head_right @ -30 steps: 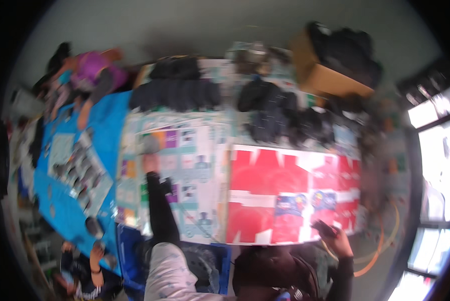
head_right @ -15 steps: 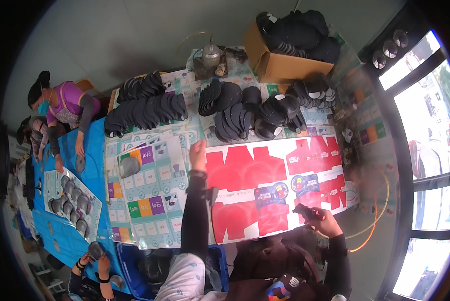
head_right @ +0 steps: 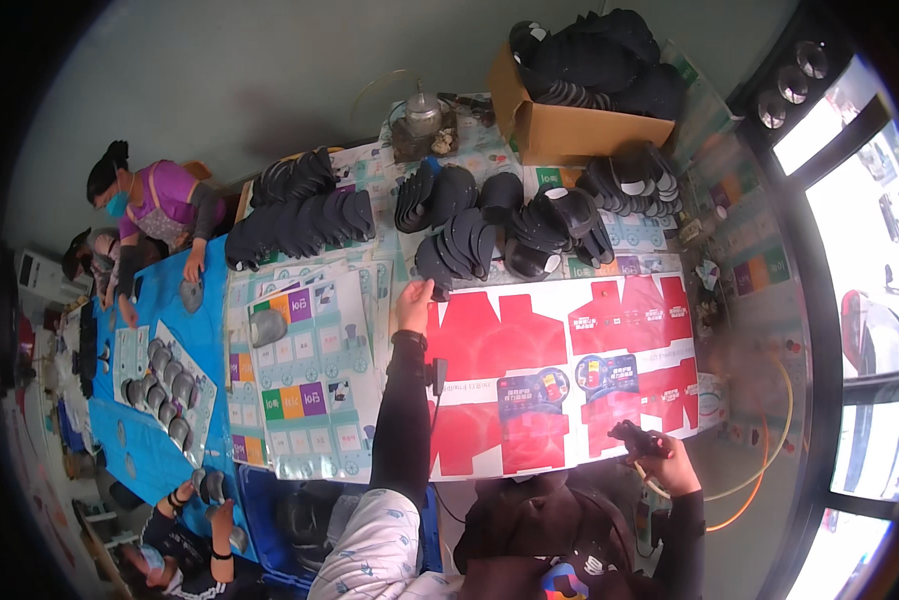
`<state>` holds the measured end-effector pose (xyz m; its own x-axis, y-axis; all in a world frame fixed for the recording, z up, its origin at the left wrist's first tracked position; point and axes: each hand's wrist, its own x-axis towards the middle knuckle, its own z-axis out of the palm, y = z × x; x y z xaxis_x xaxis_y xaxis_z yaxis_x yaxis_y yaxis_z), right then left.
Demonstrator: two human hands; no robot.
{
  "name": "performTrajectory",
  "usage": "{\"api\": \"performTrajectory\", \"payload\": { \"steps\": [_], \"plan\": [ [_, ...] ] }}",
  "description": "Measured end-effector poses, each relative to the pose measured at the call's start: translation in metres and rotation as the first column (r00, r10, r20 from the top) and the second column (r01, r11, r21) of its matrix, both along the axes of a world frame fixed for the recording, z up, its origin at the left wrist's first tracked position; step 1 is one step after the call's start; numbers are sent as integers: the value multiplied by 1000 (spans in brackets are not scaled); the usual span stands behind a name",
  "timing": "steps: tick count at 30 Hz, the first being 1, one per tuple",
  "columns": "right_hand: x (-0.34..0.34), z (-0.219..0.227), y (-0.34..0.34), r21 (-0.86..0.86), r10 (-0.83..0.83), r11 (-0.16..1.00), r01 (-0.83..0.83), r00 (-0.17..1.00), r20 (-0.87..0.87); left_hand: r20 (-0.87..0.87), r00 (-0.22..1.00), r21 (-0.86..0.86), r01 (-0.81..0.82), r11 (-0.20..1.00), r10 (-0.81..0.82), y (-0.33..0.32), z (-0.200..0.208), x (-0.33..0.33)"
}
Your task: The worker uses a handheld thermal tool to apply heat to shoe uppers and assemble them on a production table.
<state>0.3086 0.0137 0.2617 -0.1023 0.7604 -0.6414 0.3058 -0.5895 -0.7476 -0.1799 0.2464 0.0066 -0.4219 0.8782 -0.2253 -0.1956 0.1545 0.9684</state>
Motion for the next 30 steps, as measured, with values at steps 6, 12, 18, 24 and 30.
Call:
{"api": "performTrajectory", "payload": {
  "steps": [6,12,18,24,30],
  "plan": [
    [23,-8,28,-93,91,991,-94,995,-42,-789,614,-140,-224,965,28,-20,66,25],
    [88,-75,45,22,80,997,-78,976,-205,-689,724,-226,-260,939,35,-188,115,60],
    [92,-78,83,-14,132,990,-142,948,-290,399,751,-424,-357,832,526,-455,137,165],
    [92,-78,94,40,182,983,-179,924,-336,-33,959,-30,-282,959,281,-468,181,194],
    [70,-70,75,-51,191,971,-233,888,-418,-478,876,-80,26,996,-61,-360,107,194]
  ]
}}
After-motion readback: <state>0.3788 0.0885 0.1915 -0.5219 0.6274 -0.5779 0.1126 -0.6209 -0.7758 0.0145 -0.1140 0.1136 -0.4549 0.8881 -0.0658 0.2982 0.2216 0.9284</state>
